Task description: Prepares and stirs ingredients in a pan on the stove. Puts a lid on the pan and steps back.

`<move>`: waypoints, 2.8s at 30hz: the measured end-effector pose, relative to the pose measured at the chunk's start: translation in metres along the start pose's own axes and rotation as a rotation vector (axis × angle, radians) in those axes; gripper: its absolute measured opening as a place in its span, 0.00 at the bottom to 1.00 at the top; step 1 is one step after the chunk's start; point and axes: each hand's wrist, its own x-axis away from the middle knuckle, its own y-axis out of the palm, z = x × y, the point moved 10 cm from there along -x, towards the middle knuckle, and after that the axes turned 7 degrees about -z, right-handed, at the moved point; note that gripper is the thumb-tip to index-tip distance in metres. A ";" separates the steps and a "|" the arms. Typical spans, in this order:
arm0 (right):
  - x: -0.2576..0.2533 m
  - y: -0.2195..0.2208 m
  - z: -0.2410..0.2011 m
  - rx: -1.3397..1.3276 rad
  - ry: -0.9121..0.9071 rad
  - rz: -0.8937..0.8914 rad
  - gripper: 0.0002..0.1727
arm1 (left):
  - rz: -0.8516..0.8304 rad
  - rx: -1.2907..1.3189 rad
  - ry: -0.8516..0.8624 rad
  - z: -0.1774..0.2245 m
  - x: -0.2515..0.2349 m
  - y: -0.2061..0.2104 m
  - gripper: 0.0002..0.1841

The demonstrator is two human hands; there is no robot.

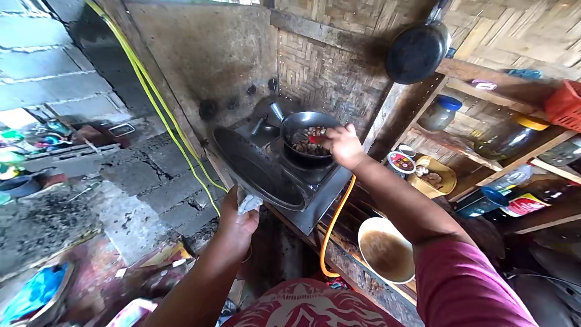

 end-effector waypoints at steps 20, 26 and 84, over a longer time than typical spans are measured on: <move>-0.026 0.004 0.051 0.005 0.211 -0.219 0.19 | -0.009 0.020 0.008 0.004 0.003 -0.008 0.12; -0.024 0.050 0.053 -0.158 0.343 -0.338 0.20 | -0.037 0.016 -0.002 0.003 0.002 -0.002 0.11; 0.080 0.042 0.139 -1.038 0.961 0.148 0.20 | -0.233 -0.453 0.020 0.056 -0.048 0.082 0.04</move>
